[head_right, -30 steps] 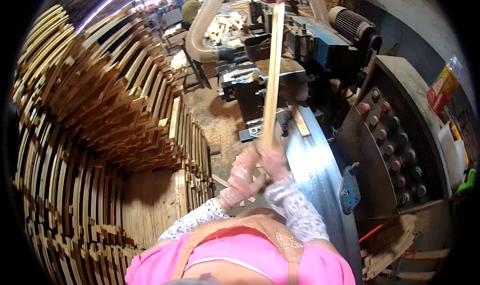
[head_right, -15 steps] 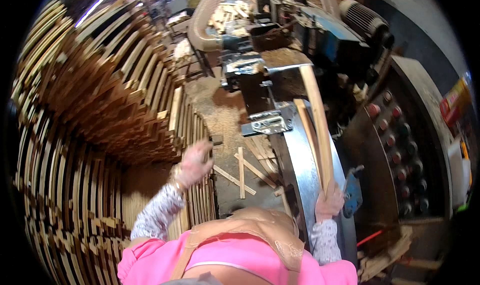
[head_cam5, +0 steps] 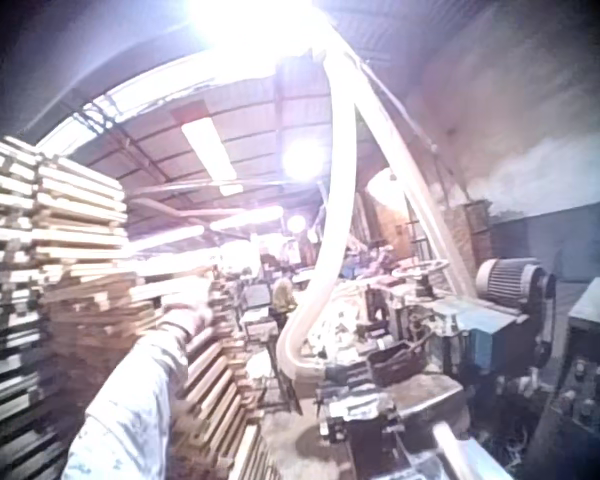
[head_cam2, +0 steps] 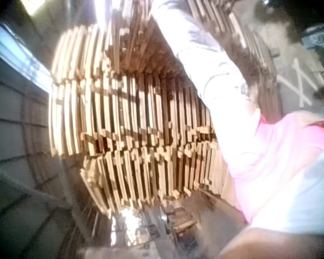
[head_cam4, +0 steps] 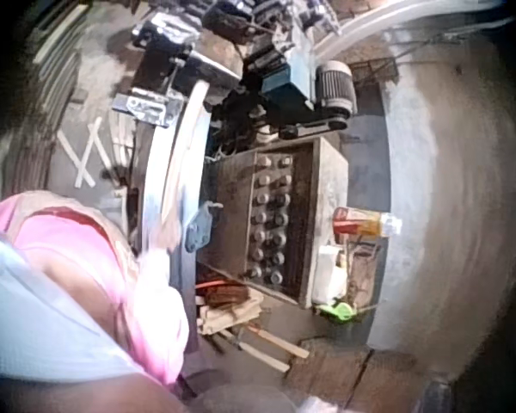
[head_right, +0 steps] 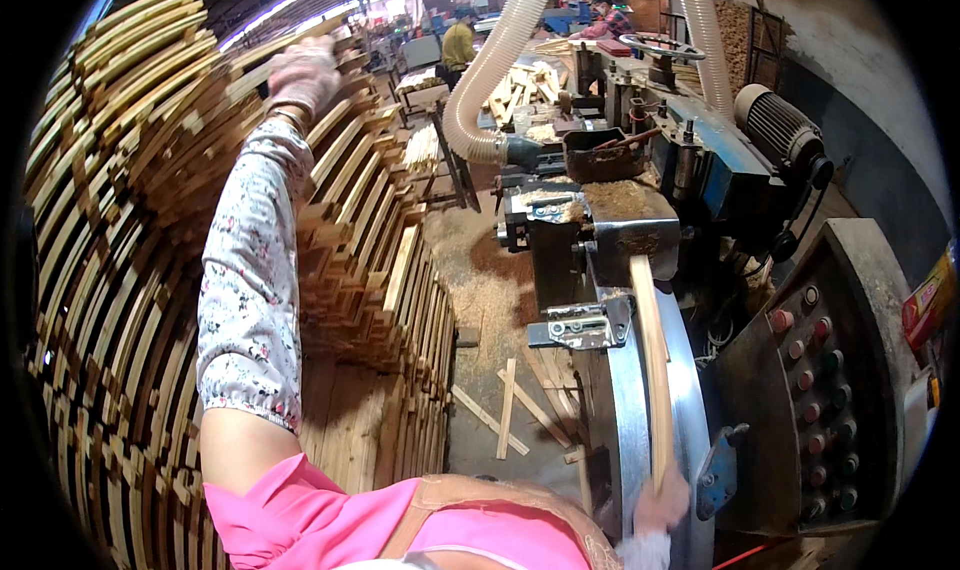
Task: The person feeds thin wooden strips into a woodworking machine to smooth or shape them. After processing, the person stacks the finished strips onto a large pile of similar wood pieces.
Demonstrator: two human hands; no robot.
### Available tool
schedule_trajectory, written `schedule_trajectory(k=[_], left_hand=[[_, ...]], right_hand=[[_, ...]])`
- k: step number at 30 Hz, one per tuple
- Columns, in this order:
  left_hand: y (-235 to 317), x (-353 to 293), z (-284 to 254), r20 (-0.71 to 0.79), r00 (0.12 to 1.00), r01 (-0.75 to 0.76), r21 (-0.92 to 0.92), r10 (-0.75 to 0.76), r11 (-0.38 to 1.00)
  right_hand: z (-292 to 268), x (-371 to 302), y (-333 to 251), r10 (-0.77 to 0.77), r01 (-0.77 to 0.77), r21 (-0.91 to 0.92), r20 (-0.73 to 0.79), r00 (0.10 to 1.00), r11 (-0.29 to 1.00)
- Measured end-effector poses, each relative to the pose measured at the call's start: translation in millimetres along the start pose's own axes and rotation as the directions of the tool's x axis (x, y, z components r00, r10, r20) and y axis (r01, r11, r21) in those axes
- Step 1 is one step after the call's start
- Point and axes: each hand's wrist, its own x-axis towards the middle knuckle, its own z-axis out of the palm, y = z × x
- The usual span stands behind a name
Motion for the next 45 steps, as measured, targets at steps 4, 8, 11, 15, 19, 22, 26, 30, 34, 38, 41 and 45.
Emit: schedule_trajectory(k=[4, 8, 11, 15, 19, 22, 26, 30, 34, 38, 41, 45], left_hand=[[-38.4, 85.0, 80.6, 0.023, 0.976, 0.213, 0.116, -0.217, 0.97], [-151.7, 126.9, 106.9, -0.203, 0.867, 0.497, 0.329, -0.454, 0.803], [-89.3, 126.4, 111.1, -0.121, 0.939, 0.337, 0.511, -0.322, 0.791], [-8.1, 76.4, 27.2, 0.083, 0.992, 0.077, 0.174, -0.093, 0.982], [-26.6, 2.4, -38.2, -0.015, 0.992, -0.122, 0.217, 0.129, 0.968], [-25.5, -41.8, -73.9, -0.347, 0.859, -0.311, 0.234, 0.378, 0.921], [97.6, -105.3, -80.1, -0.711, 0.52, -0.5, 0.197, 0.474, 0.844], [222.8, -239.3, -110.2, -0.249, 0.826, -0.425, -0.864, 0.505, 0.27], [337.3, -344.6, -23.4, -0.061, 0.925, -0.043, -0.998, 0.376, -0.056], [356.5, -433.5, 14.8, 0.186, 0.268, 0.609, -0.793, 0.945, -0.016], [332.2, -460.7, 55.8, 0.198, 0.369, 0.294, -0.952, 0.908, 0.088], [275.9, -422.0, 129.1, 0.324, 0.427, 0.19, -0.945, 0.844, 0.266]], right_hand=[[-37.0, -98.3, 97.8, -0.084, 0.083, 0.021, 0.084, 0.993, 0.996], [-24.2, -78.1, 67.6, -0.039, 0.035, -0.146, -0.024, 0.999, 0.989], [12.6, -44.3, 67.6, -0.176, 0.138, -0.196, -0.19, 0.966, 0.971], [11.8, 44.1, 5.0, -0.069, 0.046, -0.197, -0.113, 0.991, 0.979], [37.5, 109.7, -24.6, -0.112, 0.114, -0.062, 0.047, 0.993, 0.992], [58.9, 145.2, -47.5, -0.236, 0.236, -0.079, 0.016, 0.972, 0.969], [70.6, 192.9, -99.1, -0.259, 0.278, 0.669, -0.131, 0.957, 0.69], [2.7, 159.5, -195.7, -0.363, 0.56, 0.601, -0.427, 0.828, 0.571], [13.0, 119.0, -155.3, -0.254, 0.406, 0.305, -0.434, 0.864, 0.861], [4.5, 18.0, -43.0, -0.191, 0.244, 0.172, -0.278, 0.941, 0.954], [-49.0, -62.9, 6.1, 0.071, -0.066, -0.045, 0.132, 0.989, 0.997], [-52.1, -81.9, 25.1, 0.171, -0.12, -0.279, 0.168, 0.971, 0.953]])
